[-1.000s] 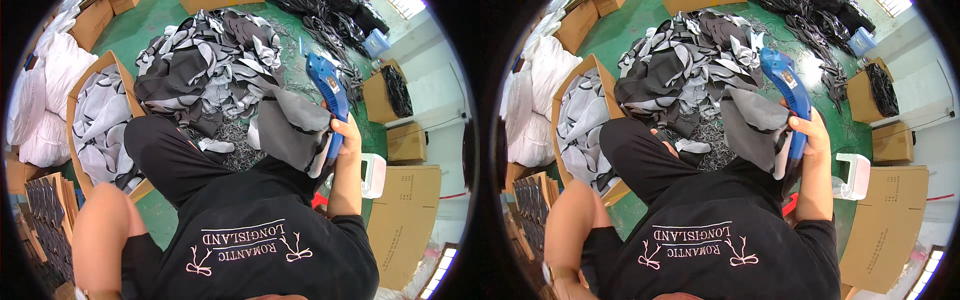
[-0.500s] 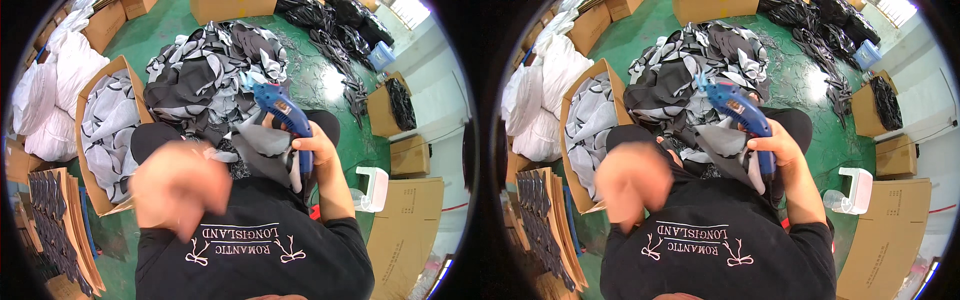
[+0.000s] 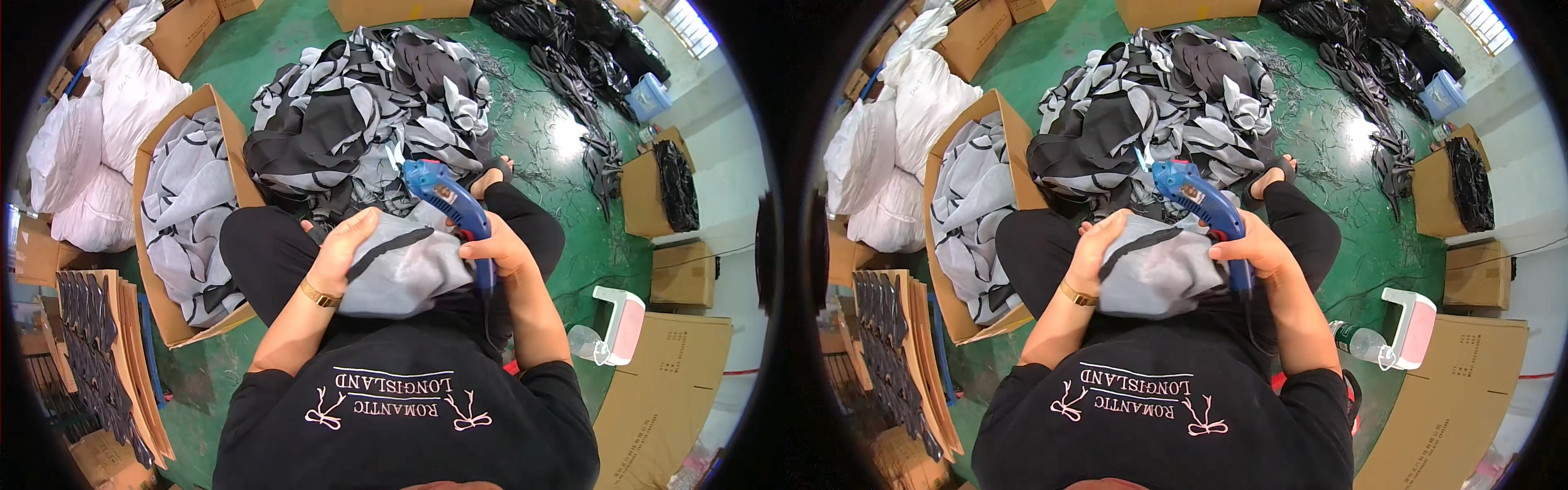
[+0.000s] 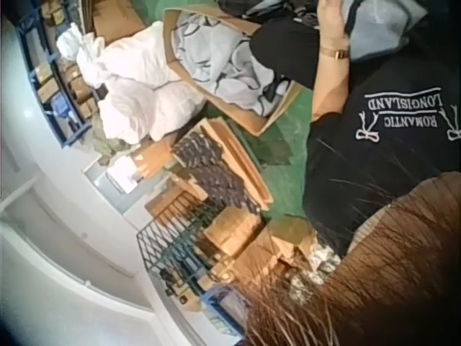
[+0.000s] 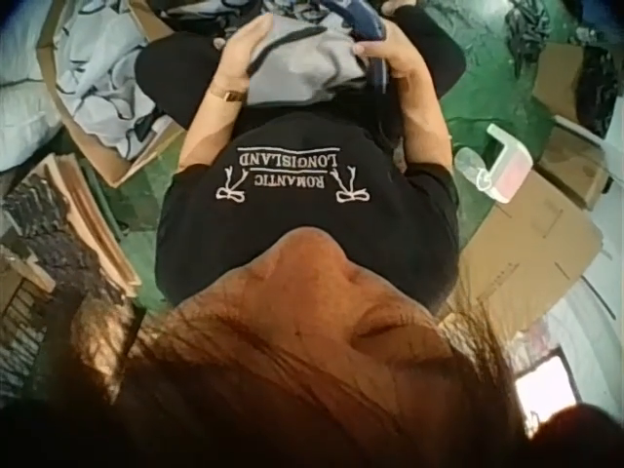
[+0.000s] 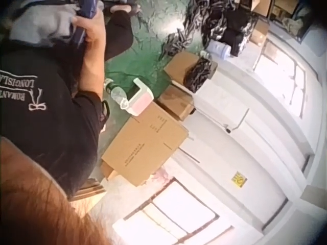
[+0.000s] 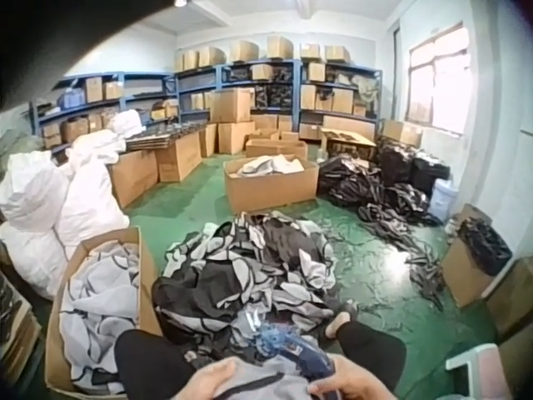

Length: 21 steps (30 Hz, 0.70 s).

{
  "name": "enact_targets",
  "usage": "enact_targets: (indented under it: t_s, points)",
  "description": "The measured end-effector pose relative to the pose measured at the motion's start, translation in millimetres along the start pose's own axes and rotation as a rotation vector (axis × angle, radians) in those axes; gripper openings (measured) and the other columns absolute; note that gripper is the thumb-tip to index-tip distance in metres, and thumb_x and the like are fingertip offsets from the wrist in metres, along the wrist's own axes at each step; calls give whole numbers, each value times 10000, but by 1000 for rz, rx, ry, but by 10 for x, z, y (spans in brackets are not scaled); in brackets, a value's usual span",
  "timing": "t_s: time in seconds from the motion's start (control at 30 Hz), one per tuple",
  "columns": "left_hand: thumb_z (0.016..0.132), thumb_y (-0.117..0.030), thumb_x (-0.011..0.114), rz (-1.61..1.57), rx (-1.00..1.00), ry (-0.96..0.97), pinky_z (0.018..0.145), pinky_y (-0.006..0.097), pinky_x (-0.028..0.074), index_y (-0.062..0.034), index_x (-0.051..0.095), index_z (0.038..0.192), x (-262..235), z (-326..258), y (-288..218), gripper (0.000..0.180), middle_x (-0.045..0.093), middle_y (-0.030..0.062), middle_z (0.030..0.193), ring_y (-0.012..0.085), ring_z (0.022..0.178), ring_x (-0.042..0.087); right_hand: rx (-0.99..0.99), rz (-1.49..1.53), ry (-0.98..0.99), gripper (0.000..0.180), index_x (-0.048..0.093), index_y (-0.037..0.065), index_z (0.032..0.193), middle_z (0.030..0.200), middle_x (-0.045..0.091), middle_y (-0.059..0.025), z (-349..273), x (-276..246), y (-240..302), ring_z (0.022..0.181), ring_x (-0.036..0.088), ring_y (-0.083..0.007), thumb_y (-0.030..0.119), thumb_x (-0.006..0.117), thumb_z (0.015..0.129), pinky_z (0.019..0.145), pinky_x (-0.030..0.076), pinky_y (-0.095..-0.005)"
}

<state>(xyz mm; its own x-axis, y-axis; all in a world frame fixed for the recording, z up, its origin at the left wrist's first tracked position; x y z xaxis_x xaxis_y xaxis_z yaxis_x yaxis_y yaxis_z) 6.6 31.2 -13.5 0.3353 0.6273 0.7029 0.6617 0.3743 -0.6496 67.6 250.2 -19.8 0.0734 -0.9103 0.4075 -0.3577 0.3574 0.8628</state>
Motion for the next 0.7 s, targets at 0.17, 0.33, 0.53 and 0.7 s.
enact_targets:
  t_s: [0.17,0.33,0.53,0.7]
  points:
    - [984,-331,441,-363,-244,97,834,326,504,-46,555,1172,-86,147,78,361,642,91,1079,190,942,631,-25,-294,-196,522,589,18,1064,879,565,2,87,-221,-48,770,531,-92,226,814,641,703,421,-232]
    - [908,-410,576,-163,-134,396,1030,348,372,13,470,1318,-30,4,178,600,560,97,1275,200,1168,534,-109,-132,-271,499,594,17,1075,875,558,12,137,-312,18,792,514,-89,244,794,679,729,402,-235]
    - [944,-205,564,54,16,43,822,290,506,-27,572,1180,-198,183,82,296,638,43,1094,132,962,622,-242,-374,-483,348,577,-1,1043,942,645,-77,332,-319,152,846,594,-117,140,727,763,782,458,-259]
    - [952,-308,544,-122,118,-154,766,311,547,-23,577,1097,-337,344,134,321,651,62,1039,169,905,652,-133,-250,-294,503,543,-15,1113,960,662,-111,288,51,-68,851,637,-167,188,785,722,761,511,-304]
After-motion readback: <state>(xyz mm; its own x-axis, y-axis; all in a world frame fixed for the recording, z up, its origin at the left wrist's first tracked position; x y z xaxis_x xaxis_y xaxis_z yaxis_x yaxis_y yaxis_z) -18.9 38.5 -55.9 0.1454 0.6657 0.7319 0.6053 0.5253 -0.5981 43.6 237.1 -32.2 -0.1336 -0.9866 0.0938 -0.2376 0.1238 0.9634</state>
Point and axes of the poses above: each hand's wrist, its own z-axis towards the middle knuckle, its own x-axis out of the palm, y = z × x, the point moved 4 cm from there along z, towards the middle knuckle
